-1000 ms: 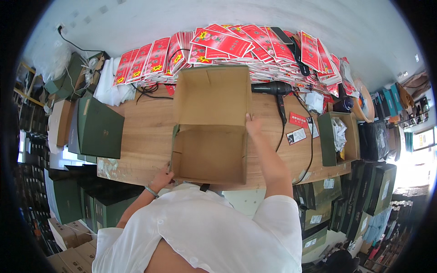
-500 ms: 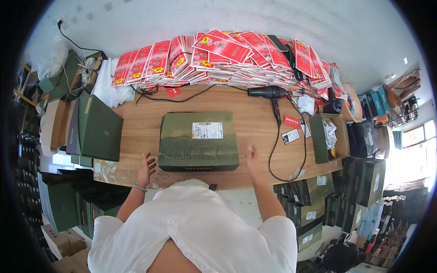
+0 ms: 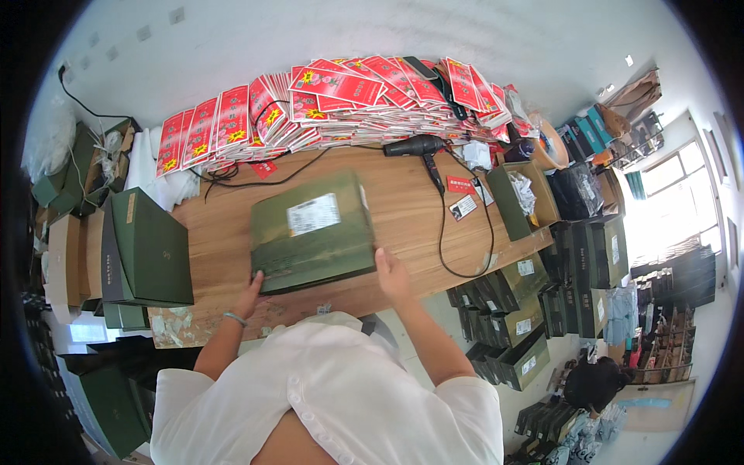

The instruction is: The person selects shipping labels from a box, places them on green shoe boxes, and packs shoes into the boxes with tissue paper and red cards. They then seal the boxes using a heat gun and stack them on a table.

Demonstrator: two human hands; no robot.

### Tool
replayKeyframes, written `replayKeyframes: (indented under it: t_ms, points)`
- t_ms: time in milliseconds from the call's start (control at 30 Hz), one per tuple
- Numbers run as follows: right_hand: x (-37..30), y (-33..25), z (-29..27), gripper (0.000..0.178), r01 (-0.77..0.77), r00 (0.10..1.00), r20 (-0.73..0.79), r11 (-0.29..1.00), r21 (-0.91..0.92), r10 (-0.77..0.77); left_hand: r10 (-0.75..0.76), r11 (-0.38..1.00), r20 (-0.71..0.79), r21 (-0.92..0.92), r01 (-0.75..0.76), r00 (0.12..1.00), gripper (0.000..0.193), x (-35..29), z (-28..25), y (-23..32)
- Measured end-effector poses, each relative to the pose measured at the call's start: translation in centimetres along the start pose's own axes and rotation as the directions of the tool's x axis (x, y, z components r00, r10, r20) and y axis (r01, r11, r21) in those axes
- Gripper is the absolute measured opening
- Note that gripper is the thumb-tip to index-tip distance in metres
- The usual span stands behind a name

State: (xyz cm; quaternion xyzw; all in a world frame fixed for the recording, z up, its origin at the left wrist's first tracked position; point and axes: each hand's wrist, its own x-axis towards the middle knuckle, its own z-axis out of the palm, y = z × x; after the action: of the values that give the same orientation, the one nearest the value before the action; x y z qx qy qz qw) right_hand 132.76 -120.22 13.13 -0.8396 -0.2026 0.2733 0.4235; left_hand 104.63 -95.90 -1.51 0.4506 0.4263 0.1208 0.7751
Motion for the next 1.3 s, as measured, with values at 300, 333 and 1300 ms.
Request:
replayKeyframes:
  t_ms: [300,333,1300]
  points:
    - [-1.5,-3.8,1.1,0.041,0.409,0.912,-0.062,0.898,0.164,-0.405,0.539,0.842,-0.213,0.17,-0.512,0.815,0.077,-7.3,-0.1,18.7]
    - [-0.5,-3.1,1.3,0.041,0.439,0.898,-0.024,0.889,0.132,-0.44,0.614,0.774,-0.126,0.293,-0.562,0.779,0.078,-9.0,2.0,20.6]
    - [47.2,21.7,-15.6,0.052,-0.123,0.958,-0.275,0.758,-0.641,-0.077,0.687,-0.111,-0.199,0.922,0.371,0.699,0.12,-12.6,25.5,15.9]
